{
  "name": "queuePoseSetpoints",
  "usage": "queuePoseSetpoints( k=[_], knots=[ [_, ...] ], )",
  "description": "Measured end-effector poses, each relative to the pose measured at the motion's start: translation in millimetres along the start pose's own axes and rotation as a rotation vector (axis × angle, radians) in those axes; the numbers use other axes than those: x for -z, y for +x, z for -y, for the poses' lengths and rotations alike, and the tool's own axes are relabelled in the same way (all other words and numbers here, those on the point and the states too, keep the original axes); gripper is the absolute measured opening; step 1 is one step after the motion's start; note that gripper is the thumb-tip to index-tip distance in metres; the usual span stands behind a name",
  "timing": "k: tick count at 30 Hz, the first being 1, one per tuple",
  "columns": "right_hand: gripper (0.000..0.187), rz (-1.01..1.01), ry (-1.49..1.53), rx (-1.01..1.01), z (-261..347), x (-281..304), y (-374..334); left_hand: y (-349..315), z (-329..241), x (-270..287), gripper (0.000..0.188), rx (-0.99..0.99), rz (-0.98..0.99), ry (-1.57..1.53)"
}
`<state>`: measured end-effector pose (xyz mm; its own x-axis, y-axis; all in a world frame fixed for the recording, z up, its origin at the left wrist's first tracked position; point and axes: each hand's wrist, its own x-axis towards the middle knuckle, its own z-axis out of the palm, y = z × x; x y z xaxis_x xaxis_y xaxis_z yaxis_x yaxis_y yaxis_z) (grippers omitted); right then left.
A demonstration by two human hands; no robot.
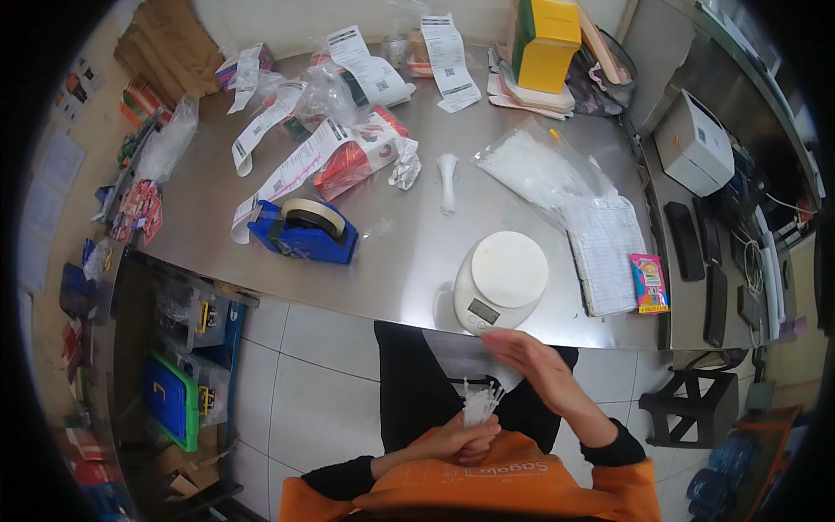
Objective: The person wraps small white items individually in bubble wrap at a cluttered counter. They place each wrapped item on a digital scale, then set it aside. The person uses a tape dispenser to seal the bubble wrap around each item.
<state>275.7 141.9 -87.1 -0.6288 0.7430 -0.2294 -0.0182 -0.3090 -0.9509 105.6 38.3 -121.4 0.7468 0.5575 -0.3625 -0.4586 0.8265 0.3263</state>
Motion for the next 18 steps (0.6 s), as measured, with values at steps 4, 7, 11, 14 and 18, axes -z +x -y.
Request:
queuePoseSetpoints(
  k=[4, 7, 11, 14, 18],
  knots=[
    [0.054, 0.300, -0.015, 0.010, 4, -25, 22, 4, 3, -7, 0.030, 0.082, 0.000, 0.030],
    [0.052, 0.676, -0.058, -0.119, 19, -30, 37, 3, 3, -6, 0.032, 0.004, 0.053, 0.192],
    [0.060, 0.575, -0.128, -0.019, 26, -28, 46, 4, 3, -1, 0.037, -0.006, 0.044, 0.204],
    [0.050, 0.938, -0.129, -0.179, 5, -43, 39, 6, 5, 0, 0.037, -0.043, 0.002, 0.215],
    [0.052, 0.701, -0.099, -0.022, -12, -43, 48, 0, 0, 3, 0.029, 0.016, 0.060, 0.073]
  ],
)
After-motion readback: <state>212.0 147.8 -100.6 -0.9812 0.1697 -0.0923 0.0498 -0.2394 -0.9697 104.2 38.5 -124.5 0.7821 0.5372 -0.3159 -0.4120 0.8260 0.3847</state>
